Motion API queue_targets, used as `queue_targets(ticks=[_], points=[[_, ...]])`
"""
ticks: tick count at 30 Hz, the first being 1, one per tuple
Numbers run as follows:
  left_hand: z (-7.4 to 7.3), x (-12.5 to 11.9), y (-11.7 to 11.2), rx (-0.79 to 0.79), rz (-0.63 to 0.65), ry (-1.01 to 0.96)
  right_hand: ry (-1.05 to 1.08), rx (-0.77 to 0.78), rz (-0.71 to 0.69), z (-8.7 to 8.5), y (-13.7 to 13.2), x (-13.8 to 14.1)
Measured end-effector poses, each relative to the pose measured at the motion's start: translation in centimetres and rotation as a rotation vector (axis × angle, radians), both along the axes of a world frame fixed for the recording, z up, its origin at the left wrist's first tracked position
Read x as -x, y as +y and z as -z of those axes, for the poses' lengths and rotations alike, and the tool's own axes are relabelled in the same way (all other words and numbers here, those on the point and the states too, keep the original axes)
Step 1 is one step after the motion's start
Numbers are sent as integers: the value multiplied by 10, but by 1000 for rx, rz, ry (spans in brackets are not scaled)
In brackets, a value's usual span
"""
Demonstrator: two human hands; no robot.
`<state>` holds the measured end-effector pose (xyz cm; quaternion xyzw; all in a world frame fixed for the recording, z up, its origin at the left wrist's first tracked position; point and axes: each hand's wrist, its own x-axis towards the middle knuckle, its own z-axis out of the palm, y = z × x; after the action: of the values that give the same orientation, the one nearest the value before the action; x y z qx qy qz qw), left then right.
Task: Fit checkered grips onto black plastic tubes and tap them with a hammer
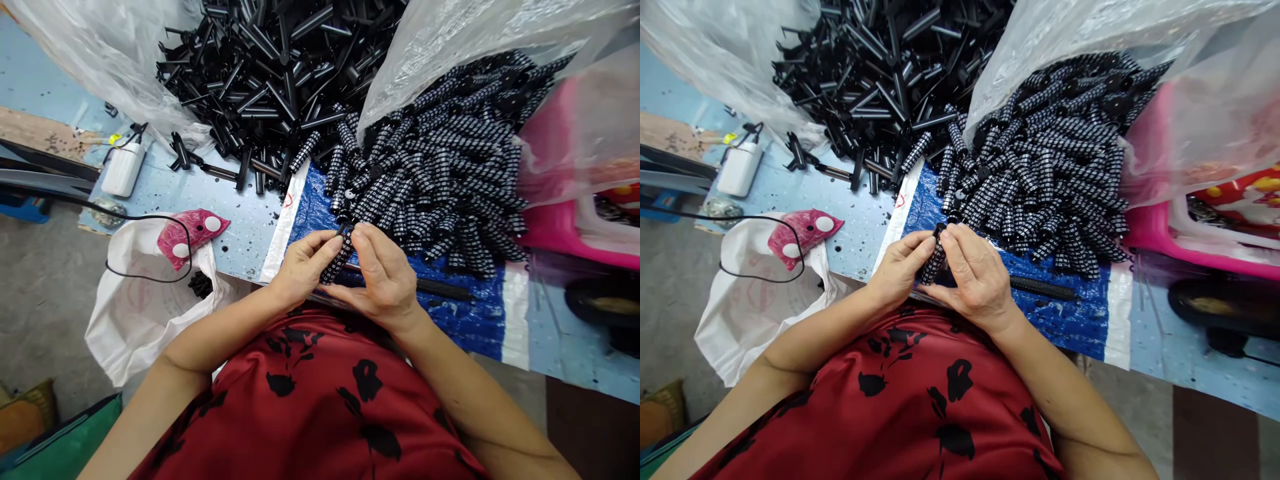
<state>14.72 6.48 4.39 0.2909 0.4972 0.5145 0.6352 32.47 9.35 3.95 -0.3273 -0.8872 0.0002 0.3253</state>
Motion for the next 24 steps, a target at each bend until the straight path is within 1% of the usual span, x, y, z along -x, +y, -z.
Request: queue_targets(ticks=[2,6,8,10,11,12,14,15,16,17,18,19,21,23,24], points=[[2,4,2,25,30,-77,-40,5,24,1,-2,0],[6,10,3,128,112,-108,-103,65,47,5,-3,4],[12,11,4,186,154,-130,-95,105,25,7,-2,2],[20,16,4,155,161,-101,-95,158,-11,9,-1,-8],[25,21,5,95,142,-38,-115,178,-14,11,-1,-16],[30,27,5,13,115,70,-154,189,2,14,-1,-26],[38,44,7,-153,85,392,-258,185,77,19,-3,-48],[41,53,8,-213,111,569,-304,181,109,22,-5,-58],[43,62,9,-246,164,729,-321,183,109,23,-7,-65],[44,70,11,-255,235,857,-327,184,108,23,-9,-69],[44,76,13,-244,312,939,-310,192,100,21,-10,-69],[44,81,16,-221,383,974,-274,199,99,18,-10,-65],[43,86,21,-165,478,956,-175,198,124,10,-6,-50],[42,86,26,-132,517,909,-98,159,145,4,2,-32],[42,85,27,-126,522,895,-110,136,143,3,7,-24]])
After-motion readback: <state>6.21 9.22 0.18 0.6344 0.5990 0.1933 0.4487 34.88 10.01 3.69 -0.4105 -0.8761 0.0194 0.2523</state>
